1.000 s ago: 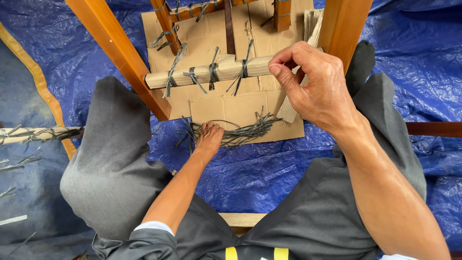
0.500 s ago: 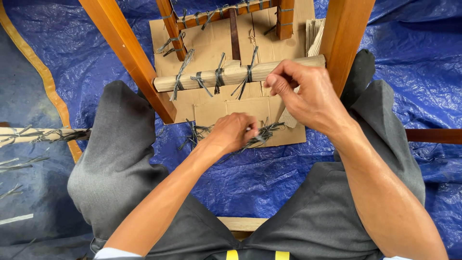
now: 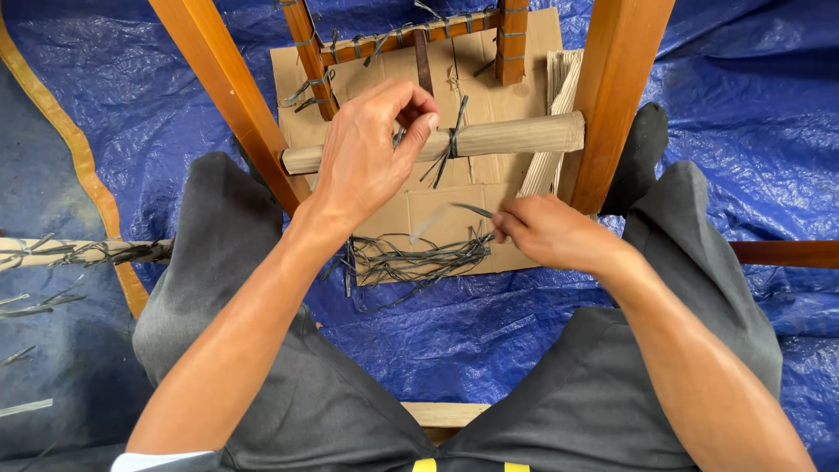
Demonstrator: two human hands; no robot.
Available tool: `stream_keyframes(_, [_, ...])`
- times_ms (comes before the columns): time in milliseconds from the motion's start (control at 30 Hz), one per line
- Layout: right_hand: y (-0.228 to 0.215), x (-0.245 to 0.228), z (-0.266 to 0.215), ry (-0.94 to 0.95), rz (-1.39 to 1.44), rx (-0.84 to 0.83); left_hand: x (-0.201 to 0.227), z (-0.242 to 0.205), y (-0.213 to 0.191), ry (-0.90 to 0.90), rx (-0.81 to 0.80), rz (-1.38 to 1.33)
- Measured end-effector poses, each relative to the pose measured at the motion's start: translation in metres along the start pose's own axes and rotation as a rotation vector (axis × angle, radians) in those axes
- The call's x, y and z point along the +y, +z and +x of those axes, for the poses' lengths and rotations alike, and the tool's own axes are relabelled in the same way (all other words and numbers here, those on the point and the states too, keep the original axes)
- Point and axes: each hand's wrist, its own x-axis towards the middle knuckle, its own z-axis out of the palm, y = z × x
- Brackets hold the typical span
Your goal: Tying bundles of wire to a wooden furniture frame.
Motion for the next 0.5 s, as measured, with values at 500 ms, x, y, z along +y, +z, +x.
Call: stream_keyframes(500, [0.053, 0.021, 0.075, 0.044, 1.226, 0.393, -0.075, 0.056, 0.117, -0.092, -0.276, 0.521])
